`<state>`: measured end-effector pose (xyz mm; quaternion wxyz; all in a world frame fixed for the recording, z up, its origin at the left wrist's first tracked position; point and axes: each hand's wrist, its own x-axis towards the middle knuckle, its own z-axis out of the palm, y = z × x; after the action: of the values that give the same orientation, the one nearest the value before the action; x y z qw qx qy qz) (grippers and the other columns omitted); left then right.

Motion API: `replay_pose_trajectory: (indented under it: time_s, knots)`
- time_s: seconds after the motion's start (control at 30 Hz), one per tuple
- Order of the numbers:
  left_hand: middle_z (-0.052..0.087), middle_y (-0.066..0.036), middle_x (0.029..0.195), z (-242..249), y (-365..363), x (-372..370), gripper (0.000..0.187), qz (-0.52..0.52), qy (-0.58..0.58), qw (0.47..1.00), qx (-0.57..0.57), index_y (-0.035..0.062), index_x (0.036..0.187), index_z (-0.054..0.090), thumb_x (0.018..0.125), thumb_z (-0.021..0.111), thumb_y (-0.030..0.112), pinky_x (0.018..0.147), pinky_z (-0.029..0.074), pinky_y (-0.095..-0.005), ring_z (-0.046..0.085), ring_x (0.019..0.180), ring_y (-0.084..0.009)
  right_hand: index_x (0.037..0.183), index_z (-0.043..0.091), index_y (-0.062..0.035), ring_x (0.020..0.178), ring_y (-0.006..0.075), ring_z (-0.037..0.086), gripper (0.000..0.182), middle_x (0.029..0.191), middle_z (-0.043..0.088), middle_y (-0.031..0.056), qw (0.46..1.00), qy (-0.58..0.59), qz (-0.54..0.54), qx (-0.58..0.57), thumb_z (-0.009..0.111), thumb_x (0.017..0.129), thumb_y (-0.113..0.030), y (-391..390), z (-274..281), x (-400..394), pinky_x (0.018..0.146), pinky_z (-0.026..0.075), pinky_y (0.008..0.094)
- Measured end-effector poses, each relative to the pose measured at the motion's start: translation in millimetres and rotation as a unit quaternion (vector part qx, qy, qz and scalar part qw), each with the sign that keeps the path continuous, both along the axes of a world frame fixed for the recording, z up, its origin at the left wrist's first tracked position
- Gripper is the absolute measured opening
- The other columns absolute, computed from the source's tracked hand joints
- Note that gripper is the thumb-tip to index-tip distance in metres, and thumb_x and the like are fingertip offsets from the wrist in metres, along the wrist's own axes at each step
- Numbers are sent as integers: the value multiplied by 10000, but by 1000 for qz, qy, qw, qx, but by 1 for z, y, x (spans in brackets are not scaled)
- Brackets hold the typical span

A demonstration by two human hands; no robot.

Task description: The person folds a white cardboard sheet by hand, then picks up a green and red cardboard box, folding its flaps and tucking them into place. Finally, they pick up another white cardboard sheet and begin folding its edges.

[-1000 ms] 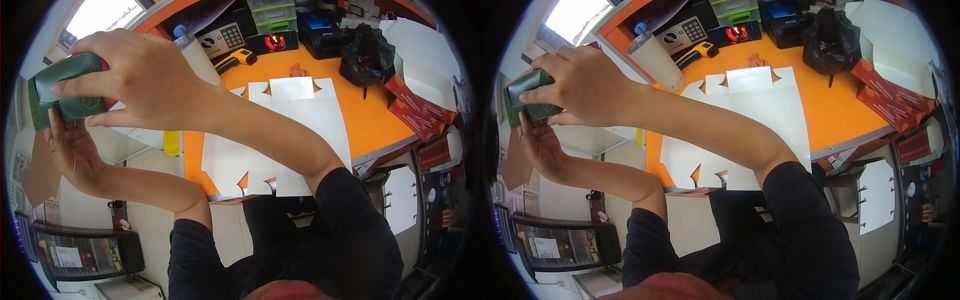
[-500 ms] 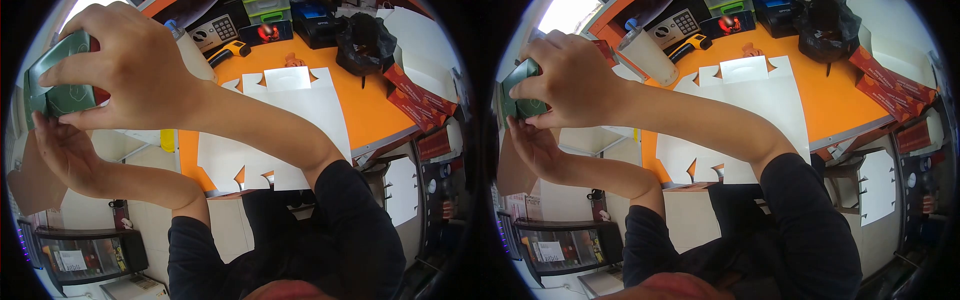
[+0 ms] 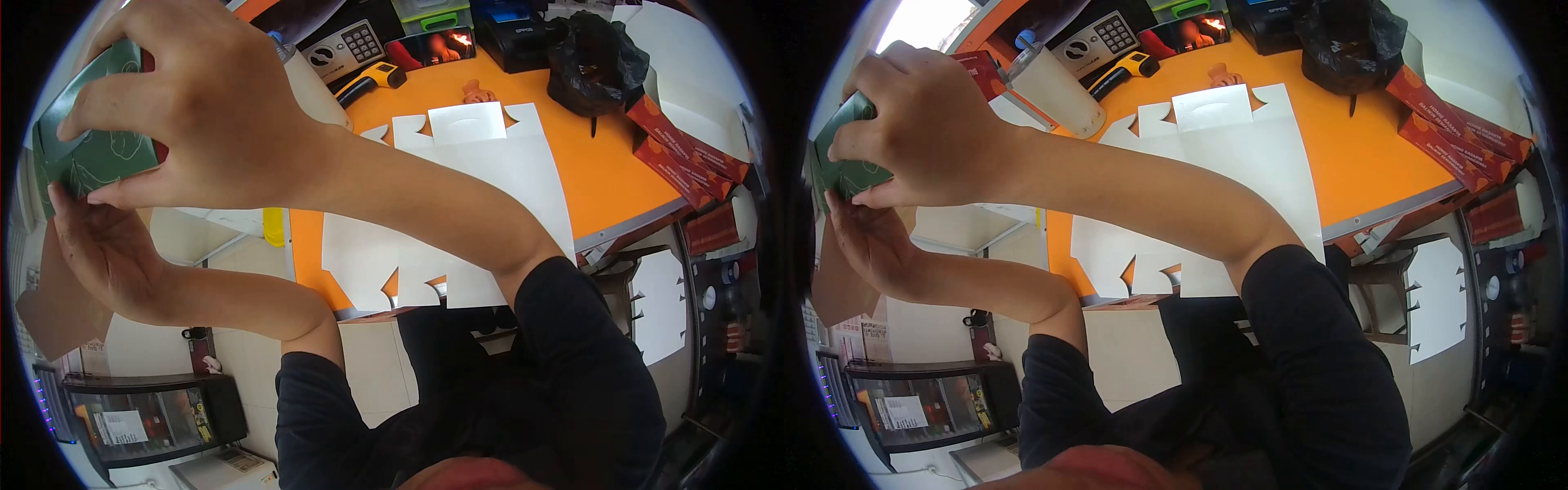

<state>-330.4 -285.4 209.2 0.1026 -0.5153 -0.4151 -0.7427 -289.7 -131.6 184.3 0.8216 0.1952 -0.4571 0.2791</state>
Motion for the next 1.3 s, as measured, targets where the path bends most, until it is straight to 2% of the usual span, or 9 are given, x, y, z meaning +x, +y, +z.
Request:
replay_pose_trajectory:
  time_s: [0.1,0.3,0.4,0.8,0.9,1.0,1.1,1.2,1.3]
  knots:
    - [578,-158,1083,0,-1,1,321,-45,15,999,-21,-55,1112,520,923,421,186,875,415,-298,558,983,-182,736,664,-180,759,235,512,339,835,495,67,1000,4,-5,1,785,470,-352,1,0,0,607,435,343]
    - [582,-163,1069,0,3,3,313,44,8,999,22,-60,1109,521,921,424,172,866,421,-299,561,976,-176,728,657,-186,763,240,509,345,835,493,64,1000,15,-2,-6,783,465,-370,2,1,0,601,423,351]
    - [567,-178,1087,2,-5,-5,343,-64,30,997,-37,-86,1103,507,935,384,187,890,418,-304,552,1001,-191,722,652,-187,774,243,507,345,842,493,63,1000,10,-4,-5,783,464,-376,3,-1,2,603,418,357]
    - [583,-180,1053,3,-4,-5,330,-73,72,992,-70,-97,1118,501,929,402,156,878,429,-286,575,955,-183,742,646,-160,824,256,504,350,866,498,72,1000,6,1,-16,780,472,-337,-1,1,-1,643,426,378]
    - [603,-158,984,5,-4,-13,317,92,48,991,-84,-98,1105,511,925,419,147,855,431,-271,582,911,-159,766,652,-156,834,257,506,343,842,512,78,999,-40,-33,-5,770,493,-326,3,1,3,662,421,387]
    - [622,-121,798,-1,10,1,207,194,58,976,-84,-72,868,570,900,483,114,743,450,-223,597,760,-129,799,663,-170,843,255,508,331,853,542,85,991,-128,-32,22,755,521,-322,3,0,4,678,413,383]
    - [618,-119,805,-3,5,-2,200,218,84,967,-106,-65,860,573,892,505,120,739,445,-226,590,766,-127,840,670,-194,848,247,506,332,892,568,85,985,-167,-29,43,747,543,-323,2,-3,4,693,399,373]
    - [613,-123,860,0,0,-4,239,146,73,980,-117,-60,901,562,915,463,157,767,444,-261,583,812,-144,870,667,-214,846,233,499,336,903,580,80,990,-133,-44,32,741,564,-331,1,-5,1,706,384,370]
    - [598,-176,991,2,9,-3,366,-85,64,989,-102,-83,1011,530,950,362,236,859,436,-316,575,945,-204,875,662,-213,841,229,490,332,901,576,74,993,-100,-56,-15,741,576,-336,2,-4,1,721,371,376]
